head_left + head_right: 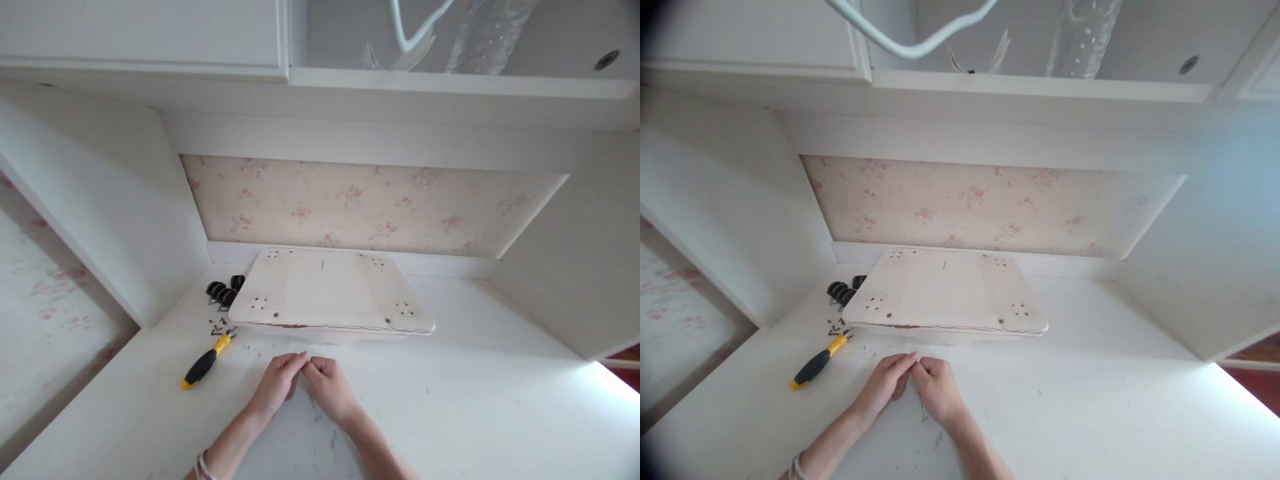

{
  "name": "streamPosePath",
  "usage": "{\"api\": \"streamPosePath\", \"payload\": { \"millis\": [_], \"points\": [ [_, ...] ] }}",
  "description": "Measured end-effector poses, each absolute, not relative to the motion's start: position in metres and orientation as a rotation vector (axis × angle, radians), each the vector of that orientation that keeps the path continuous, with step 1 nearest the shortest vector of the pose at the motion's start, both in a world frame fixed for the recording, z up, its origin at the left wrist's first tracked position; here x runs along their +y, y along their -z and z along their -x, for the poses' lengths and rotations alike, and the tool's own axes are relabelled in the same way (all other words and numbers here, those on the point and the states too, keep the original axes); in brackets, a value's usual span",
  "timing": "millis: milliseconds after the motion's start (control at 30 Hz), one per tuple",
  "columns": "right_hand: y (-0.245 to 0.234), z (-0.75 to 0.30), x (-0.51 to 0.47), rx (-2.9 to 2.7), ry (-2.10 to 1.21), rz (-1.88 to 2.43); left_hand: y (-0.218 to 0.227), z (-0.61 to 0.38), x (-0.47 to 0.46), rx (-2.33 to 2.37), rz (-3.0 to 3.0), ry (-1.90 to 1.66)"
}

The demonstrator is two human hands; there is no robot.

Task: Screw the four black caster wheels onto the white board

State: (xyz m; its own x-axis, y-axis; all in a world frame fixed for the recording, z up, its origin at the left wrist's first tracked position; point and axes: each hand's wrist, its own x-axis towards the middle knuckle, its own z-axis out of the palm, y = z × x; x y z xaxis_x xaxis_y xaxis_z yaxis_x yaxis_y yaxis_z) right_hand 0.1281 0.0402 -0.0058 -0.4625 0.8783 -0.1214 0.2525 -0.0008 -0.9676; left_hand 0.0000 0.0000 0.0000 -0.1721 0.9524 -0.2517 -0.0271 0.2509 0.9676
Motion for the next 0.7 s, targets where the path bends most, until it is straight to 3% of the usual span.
{"api": "streamPosePath", "payload": {
  "millis": [700],
  "points": [
    [0.0050,-0.1268,0.0405,-1.691,-1.514,1.174,0.0094,0.0007,0.0023,1.420,-0.880,-1.206]
  ]
}}
